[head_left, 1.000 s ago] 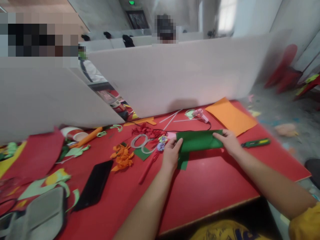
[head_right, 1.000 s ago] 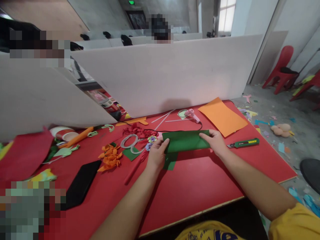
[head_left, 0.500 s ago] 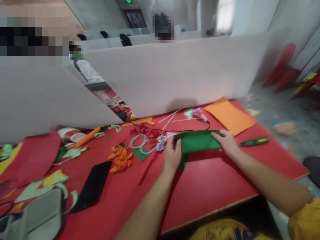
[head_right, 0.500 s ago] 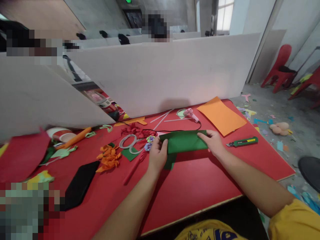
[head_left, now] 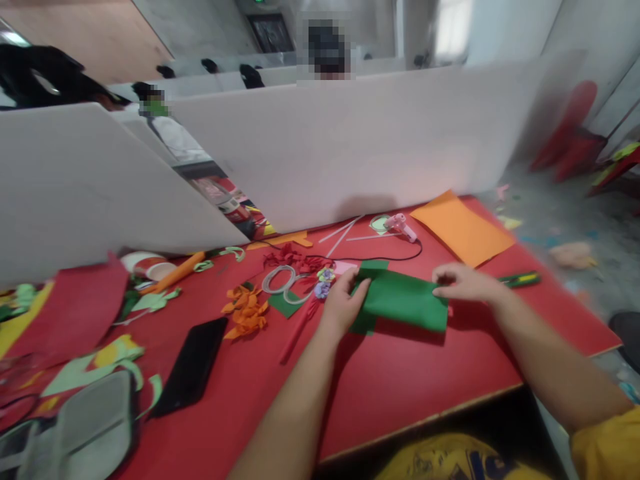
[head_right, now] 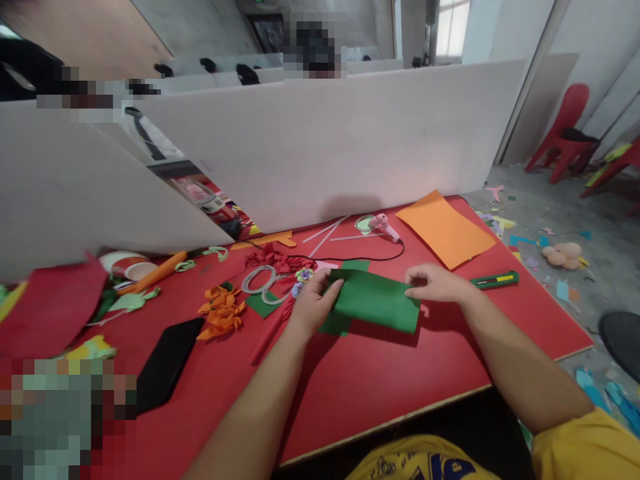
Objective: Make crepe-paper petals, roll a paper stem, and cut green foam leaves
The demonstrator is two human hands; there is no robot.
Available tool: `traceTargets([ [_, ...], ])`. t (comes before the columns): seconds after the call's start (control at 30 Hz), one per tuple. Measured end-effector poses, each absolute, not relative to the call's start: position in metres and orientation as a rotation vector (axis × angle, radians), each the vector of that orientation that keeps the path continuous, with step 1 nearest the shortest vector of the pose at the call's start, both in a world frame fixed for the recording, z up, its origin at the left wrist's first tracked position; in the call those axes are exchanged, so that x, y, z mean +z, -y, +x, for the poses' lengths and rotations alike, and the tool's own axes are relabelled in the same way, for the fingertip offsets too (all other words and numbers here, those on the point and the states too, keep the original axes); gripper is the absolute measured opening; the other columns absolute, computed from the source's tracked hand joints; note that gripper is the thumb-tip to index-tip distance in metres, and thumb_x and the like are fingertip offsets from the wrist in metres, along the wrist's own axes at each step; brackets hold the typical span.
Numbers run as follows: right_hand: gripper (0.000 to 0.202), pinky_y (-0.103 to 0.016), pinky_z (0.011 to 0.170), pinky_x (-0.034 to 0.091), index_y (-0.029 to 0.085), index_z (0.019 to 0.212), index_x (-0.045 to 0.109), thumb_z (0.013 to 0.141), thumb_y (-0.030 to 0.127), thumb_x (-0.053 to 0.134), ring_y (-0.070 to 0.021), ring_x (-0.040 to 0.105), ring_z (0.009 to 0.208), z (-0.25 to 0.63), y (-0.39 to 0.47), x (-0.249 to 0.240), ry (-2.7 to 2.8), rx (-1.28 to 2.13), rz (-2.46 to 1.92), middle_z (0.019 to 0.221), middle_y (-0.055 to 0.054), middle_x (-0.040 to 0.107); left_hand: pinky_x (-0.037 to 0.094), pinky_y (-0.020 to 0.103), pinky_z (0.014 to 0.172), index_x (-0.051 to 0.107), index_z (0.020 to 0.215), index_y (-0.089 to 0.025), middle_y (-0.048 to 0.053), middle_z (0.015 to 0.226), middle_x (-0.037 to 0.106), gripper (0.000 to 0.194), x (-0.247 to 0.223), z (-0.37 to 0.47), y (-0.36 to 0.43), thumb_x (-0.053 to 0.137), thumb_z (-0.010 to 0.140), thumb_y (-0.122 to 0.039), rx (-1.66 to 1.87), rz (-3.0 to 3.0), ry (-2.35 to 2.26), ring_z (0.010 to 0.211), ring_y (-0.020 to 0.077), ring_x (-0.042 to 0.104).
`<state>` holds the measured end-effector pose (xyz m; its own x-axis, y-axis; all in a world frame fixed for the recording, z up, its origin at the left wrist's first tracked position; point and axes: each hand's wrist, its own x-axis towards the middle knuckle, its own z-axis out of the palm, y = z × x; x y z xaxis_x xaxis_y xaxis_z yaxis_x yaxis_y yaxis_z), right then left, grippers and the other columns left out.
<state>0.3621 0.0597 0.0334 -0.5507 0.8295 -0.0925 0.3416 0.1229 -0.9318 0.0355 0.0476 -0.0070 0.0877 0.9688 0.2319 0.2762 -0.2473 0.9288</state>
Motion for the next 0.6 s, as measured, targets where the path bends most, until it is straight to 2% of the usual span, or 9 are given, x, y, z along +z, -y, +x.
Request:
traceTargets([
  [0.1, 0.036, -0.028, 0.065, 0.050, 0.019, 0.094, 0.072, 0.077, 0.047, 0.086, -0.0164, 0.063, 0.071, 0.351, -0.050, 0.032, 2.062, 1.522, -1.143, 0.081, -0.001, 0.071, 0.053, 0.032, 0.084, 0.070, 0.105, -0.020, 0.006, 0.100, 0.075, 0.027, -0.003, 0.042, -0.041, 0.069, 0.093, -0.044, 0.996, 1.610, -1.163, 0.093, 0.0227, 0.068],
  [0.17, 0.039, -0.027, 0.060, 0.049, 0.018, 0.098, 0.073, 0.081, 0.052, 0.082, -0.0155, 0.062, 0.065, 0.334, -0.043, 0.026, 2.013, 1.555, -1.196, 0.077, 0.000, 0.069, 0.053, 0.031, 0.084, 0.072, 0.104, -0.019, 0.006, 0.100, 0.076, 0.026, -0.001, 0.049, -0.035, 0.070, 0.093, -0.043, 0.846, 1.651, -1.101, 0.094, 0.0231, 0.069],
  [0.3, 0.035, -0.025, 0.053, 0.045, 0.018, 0.083, 0.068, 0.083, 0.051, 0.079, -0.0132, 0.057, 0.056, 0.305, -0.035, 0.008, 1.855, 1.698, -1.168, 0.064, 0.003, 0.061, 0.053, 0.031, 0.082, 0.077, 0.105, -0.019, 0.007, 0.103, 0.078, 0.026, 0.003, 0.061, -0.025, 0.070, 0.093, -0.042, 0.631, 1.753, -1.034, 0.094, 0.0240, 0.069],
  [0.43, 0.032, -0.024, 0.053, 0.046, 0.017, 0.084, 0.069, 0.082, 0.046, 0.081, -0.0117, 0.056, 0.056, 0.298, -0.035, -0.004, 1.792, 1.806, -1.126, 0.064, 0.004, 0.061, 0.052, 0.031, 0.081, 0.079, 0.103, -0.020, 0.007, 0.100, 0.079, 0.026, 0.003, 0.062, -0.024, 0.073, 0.091, -0.041, 0.586, 1.815, -1.095, 0.091, 0.0241, 0.069],
  [0.6, 0.036, -0.024, 0.049, 0.041, 0.019, 0.079, 0.066, 0.085, 0.052, 0.078, -0.0108, 0.054, 0.051, 0.297, -0.032, -0.008, 1.788, 1.670, -1.170, 0.062, 0.004, 0.059, 0.051, 0.031, 0.083, 0.079, 0.101, -0.020, 0.006, 0.099, 0.078, 0.024, 0.004, 0.060, -0.023, 0.073, 0.089, -0.041, 0.543, 1.851, -1.096, 0.092, 0.0239, 0.069],
])
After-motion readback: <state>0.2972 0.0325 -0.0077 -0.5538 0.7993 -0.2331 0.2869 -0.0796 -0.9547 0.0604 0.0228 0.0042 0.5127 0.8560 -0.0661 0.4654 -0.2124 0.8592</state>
